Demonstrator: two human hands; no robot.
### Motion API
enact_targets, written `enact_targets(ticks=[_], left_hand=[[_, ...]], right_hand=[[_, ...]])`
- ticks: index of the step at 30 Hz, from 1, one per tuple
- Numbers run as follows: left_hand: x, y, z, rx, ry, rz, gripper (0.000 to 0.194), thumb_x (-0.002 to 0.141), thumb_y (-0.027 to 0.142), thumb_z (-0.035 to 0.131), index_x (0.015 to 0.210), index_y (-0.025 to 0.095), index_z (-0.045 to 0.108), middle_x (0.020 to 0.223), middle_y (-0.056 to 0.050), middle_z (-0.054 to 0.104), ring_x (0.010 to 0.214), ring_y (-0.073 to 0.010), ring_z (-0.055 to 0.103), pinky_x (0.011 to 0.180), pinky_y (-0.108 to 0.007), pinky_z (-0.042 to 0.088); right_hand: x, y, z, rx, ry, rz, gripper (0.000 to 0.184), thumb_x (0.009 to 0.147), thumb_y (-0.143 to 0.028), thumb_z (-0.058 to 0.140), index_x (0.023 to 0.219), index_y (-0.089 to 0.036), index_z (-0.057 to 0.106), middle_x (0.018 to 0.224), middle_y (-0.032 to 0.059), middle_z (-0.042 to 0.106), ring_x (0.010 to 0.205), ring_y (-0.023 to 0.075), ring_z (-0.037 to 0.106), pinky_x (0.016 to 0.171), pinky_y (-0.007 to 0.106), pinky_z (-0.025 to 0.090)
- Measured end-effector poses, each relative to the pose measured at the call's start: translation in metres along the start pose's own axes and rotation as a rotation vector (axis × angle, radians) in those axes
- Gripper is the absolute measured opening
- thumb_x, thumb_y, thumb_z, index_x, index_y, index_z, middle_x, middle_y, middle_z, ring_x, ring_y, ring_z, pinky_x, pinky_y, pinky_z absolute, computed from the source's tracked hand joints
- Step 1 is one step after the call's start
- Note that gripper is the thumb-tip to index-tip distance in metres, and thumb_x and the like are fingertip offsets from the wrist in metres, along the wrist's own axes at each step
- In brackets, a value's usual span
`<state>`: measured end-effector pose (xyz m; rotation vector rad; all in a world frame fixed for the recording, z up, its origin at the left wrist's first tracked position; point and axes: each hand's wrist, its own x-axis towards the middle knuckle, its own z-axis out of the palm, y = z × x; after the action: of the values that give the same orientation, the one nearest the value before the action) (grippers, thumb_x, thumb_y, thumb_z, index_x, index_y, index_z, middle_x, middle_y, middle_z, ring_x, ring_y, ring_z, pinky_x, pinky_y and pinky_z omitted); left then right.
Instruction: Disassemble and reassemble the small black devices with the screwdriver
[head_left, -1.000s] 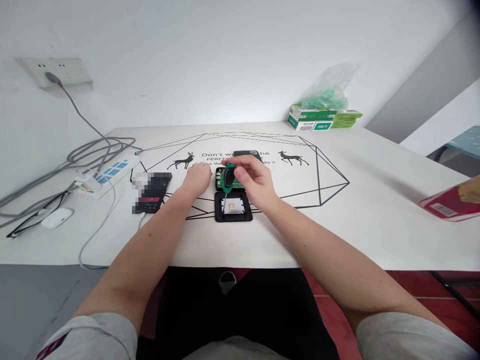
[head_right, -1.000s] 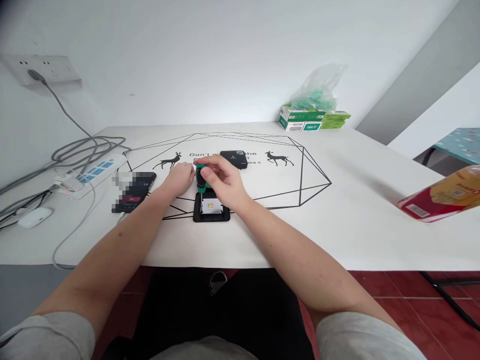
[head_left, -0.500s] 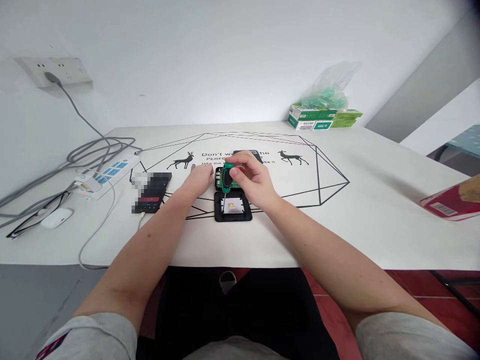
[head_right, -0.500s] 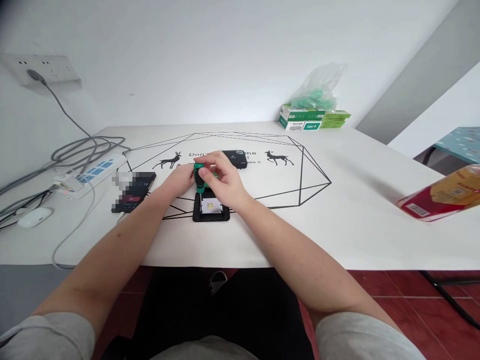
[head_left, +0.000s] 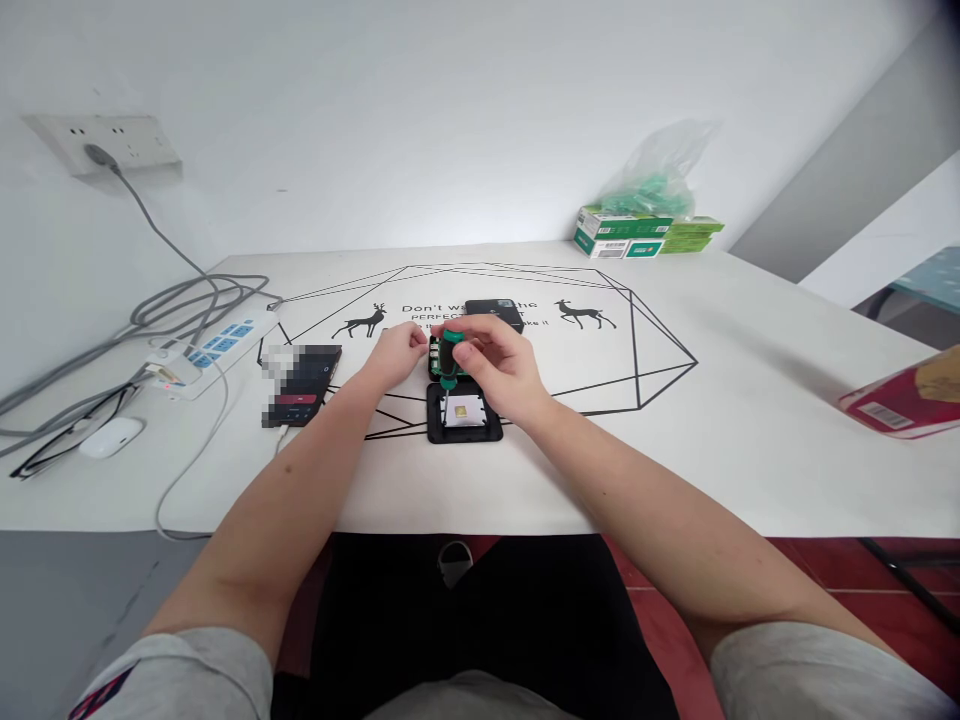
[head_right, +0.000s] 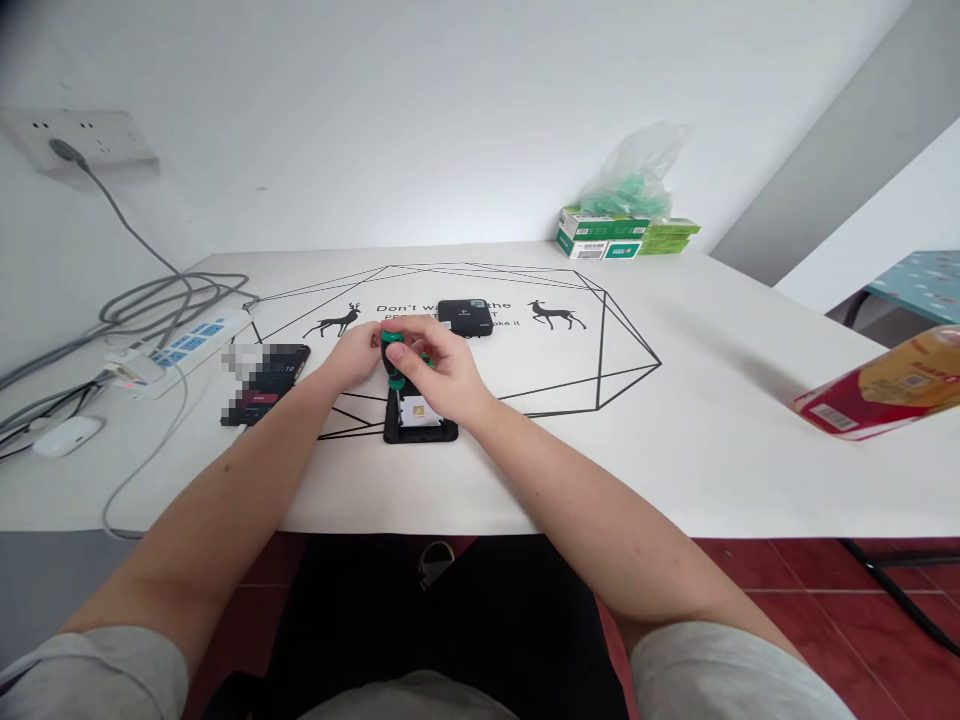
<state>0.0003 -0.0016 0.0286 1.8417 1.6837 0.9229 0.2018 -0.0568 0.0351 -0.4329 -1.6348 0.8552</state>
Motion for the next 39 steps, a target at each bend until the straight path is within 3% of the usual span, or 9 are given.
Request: enact_targets(ticks=[5,10,17,21,24,27,31,36,39], left_hand=[[0.003,-0.001,-0.002,-0.156,0.057,-0.093,0.016,0.086,0.011,0.070,0.080,0.021,0.059,0.080,0.001,0.065,0.077,-0.0172,0.059,0.076,-0.030,0.047],[0.001,0.006,0.000,-0.272,0.092,-0.096,0.014,0.088,0.009,0.069,0.082,0.020,0.062,0.080,0.001,0.065,0.076,-0.0154,0.059,0.075,-0.028,0.047],[-0.003,0.015,-0.001,-0.409,-0.008,-0.105,0.025,0.098,0.023,0.069,0.076,0.020,0.061,0.067,0.003,0.058,0.061,-0.0128,0.049,0.065,-0.027,0.044],[-0.007,0.020,-0.002,-0.465,-0.098,-0.101,0.036,0.100,0.030,0.070,0.068,0.021,0.056,0.063,0.002,0.052,0.057,-0.0117,0.043,0.059,-0.027,0.039],[-0.007,0.022,-0.003,-0.511,-0.126,-0.117,0.037,0.100,0.037,0.072,0.069,0.022,0.058,0.062,0.002,0.049,0.055,-0.0121,0.040,0.055,-0.027,0.034],[-0.007,0.022,-0.003,-0.560,-0.144,-0.129,0.038,0.101,0.041,0.070,0.071,0.021,0.060,0.062,0.002,0.049,0.055,-0.0120,0.039,0.054,-0.028,0.033],[-0.009,0.024,-0.003,-0.571,-0.142,-0.119,0.048,0.105,0.046,0.067,0.065,0.021,0.055,0.061,0.001,0.048,0.055,-0.0113,0.040,0.055,-0.028,0.033],[-0.009,0.024,-0.003,-0.550,-0.154,-0.135,0.037,0.099,0.035,0.071,0.068,0.021,0.056,0.061,0.002,0.050,0.056,-0.0117,0.041,0.056,-0.028,0.032],[-0.009,0.022,-0.003,-0.538,-0.202,-0.128,0.028,0.088,0.030,0.079,0.071,0.021,0.058,0.064,0.002,0.054,0.058,-0.0110,0.043,0.058,-0.028,0.032]], right_hand=[[0.001,-0.004,-0.001,-0.049,-0.020,-0.041,0.032,0.107,-0.056,0.063,0.123,-0.032,0.077,0.116,0.0059,0.079,0.103,0.0220,0.075,0.094,0.045,0.064],[0.004,0.004,0.001,-0.113,0.037,-0.056,0.042,0.094,-0.064,0.080,0.119,-0.031,0.073,0.093,0.0009,0.065,0.077,0.0176,0.058,0.081,0.042,0.062],[0.003,0.010,0.004,-0.007,0.056,0.023,0.058,0.079,-0.069,0.091,0.115,-0.030,0.067,0.098,0.0000,0.065,0.083,0.0175,0.065,0.075,0.037,0.061],[0.003,0.001,0.003,0.005,0.023,-0.038,0.044,0.094,-0.069,0.077,0.116,-0.031,0.069,0.122,0.0072,0.068,0.109,0.0233,0.070,0.087,0.042,0.065],[0.002,-0.005,0.003,0.113,-0.057,0.024,0.032,0.107,-0.060,0.062,0.122,-0.032,0.065,0.128,0.0075,0.071,0.106,0.0217,0.074,0.092,0.045,0.067],[0.002,-0.002,0.004,0.128,-0.068,0.027,0.031,0.104,-0.058,0.069,0.120,-0.032,0.060,0.113,0.0036,0.072,0.092,0.0185,0.073,0.084,0.041,0.066],[0.003,0.005,0.005,-0.001,0.053,-0.076,0.039,0.094,-0.058,0.083,0.107,-0.031,0.058,0.101,-0.0005,0.064,0.087,0.0159,0.066,0.075,0.033,0.061],[0.003,0.000,0.002,0.100,-0.028,0.041,0.041,0.098,-0.067,0.072,0.114,-0.031,0.060,0.118,0.0046,0.070,0.097,0.0203,0.072,0.088,0.044,0.067],[0.002,-0.004,0.001,0.216,-0.103,0.102,0.032,0.105,-0.060,0.064,0.119,-0.032,0.060,0.112,0.0034,0.072,0.091,0.0199,0.074,0.088,0.046,0.068]])
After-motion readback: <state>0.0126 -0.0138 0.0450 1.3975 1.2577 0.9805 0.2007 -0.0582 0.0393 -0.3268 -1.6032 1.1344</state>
